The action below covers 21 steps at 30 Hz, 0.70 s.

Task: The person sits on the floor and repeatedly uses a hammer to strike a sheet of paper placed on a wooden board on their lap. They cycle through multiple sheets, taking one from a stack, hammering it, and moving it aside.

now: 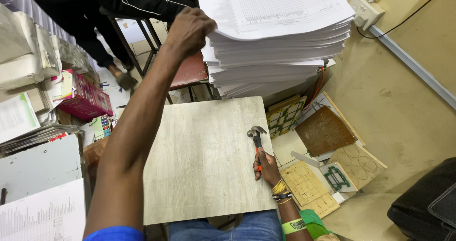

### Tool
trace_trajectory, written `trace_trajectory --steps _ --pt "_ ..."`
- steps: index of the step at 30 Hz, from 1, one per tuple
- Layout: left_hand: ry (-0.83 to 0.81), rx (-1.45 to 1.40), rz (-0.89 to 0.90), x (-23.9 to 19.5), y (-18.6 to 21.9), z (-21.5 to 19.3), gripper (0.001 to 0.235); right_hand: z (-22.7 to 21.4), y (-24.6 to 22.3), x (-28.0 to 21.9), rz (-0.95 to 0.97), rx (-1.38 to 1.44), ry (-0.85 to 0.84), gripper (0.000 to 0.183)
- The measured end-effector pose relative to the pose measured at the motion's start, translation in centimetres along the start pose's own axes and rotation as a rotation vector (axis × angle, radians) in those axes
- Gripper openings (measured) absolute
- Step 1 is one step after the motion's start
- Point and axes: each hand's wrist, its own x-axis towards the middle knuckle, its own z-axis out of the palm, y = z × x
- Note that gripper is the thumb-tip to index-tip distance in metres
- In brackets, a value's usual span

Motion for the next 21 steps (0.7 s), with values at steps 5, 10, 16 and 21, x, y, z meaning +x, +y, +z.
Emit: trace_trajectory --steps 5,10,16,21 --pt "0.477 -0.659 0.034 -4.0 9.0 3.7 0.024 0.5 1.3 0.8 -0.138 0.055 0.044 0.054" --pt "0.690 -0.818 -0.249 -8.9 13.4 -8.3 0.027 0.0 0.0 0.1 -0.072 0.052 0.028 0.055" --pt "0.750 -1.072 -0.792 -20.0 8.9 -12.5 0.029 -0.8 1.8 -0.3 -0.120 0.043 0.126 0.052" --pt "0.726 -1.399 -1.166 -34.3 9.0 4.8 0.039 -6.8 4.6 -6.7 -0.288 -0.411 0.258 0.043"
